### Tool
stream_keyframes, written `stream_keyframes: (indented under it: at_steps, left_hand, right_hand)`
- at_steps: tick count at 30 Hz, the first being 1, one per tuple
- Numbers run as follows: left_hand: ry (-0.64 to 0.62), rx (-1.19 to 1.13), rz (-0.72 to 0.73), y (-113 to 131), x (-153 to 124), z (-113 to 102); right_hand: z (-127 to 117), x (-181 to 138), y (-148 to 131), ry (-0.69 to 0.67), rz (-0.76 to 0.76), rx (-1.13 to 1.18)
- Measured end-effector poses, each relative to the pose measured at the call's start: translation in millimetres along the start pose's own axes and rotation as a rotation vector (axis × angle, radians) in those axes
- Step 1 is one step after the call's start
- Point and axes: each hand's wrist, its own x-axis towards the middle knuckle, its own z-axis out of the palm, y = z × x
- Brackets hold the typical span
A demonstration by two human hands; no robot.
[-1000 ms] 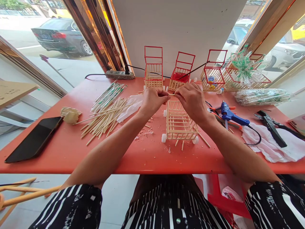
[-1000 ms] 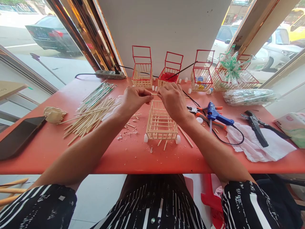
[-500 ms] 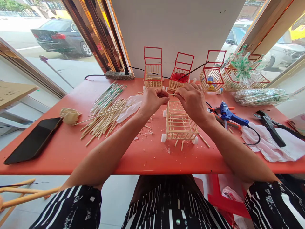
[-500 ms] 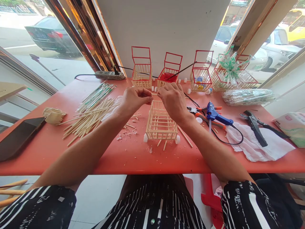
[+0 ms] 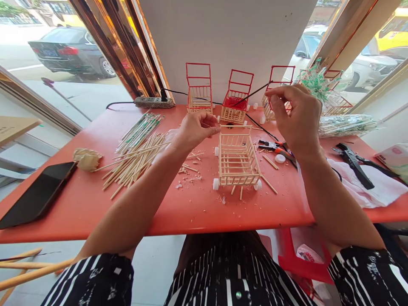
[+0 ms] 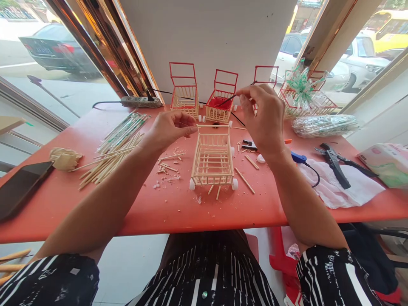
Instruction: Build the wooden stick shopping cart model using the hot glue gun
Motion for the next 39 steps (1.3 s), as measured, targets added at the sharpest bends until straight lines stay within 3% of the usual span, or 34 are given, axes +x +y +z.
stream_keyframes:
  at_steps: [9, 13, 18, 22, 29, 39]
  left_hand:
    - [-0.091, -0.081, -0.100, -5.9, 3.1, -3.4]
    - [-0.049, -0.103, -0.133, -6.1, -6.7, -3.9]
    - [0.134, -0.170, -0.153, -6.1, -21.4, -5.6]
    - [0.289, -0.276, -0.138, -2.8, -17.6, -1.0]
    - [0.452, -0.560, -0.082, -8.9, -5.2, 27.6]
    - [0.426, -0.459, -0.041, -31.8, -13.5, 39.2]
  right_hand:
    - [23.7, -35.5, 44.0, -0.192, 0.235, 0.121]
    - [35.4, -33.0, 59.0, -0.081, 0.229, 0.212]
    - [47.2, -31.6, 72.7, 0.082, 0.184, 0.310]
    - [44.7, -37.1, 74.1, 0.126, 0.127, 0.272]
    - [38.6, -43.3, 71.5, 0.126, 0.114, 0.245]
    - [44.9, -50.2, 56.3, 0.097, -0.010, 0.223]
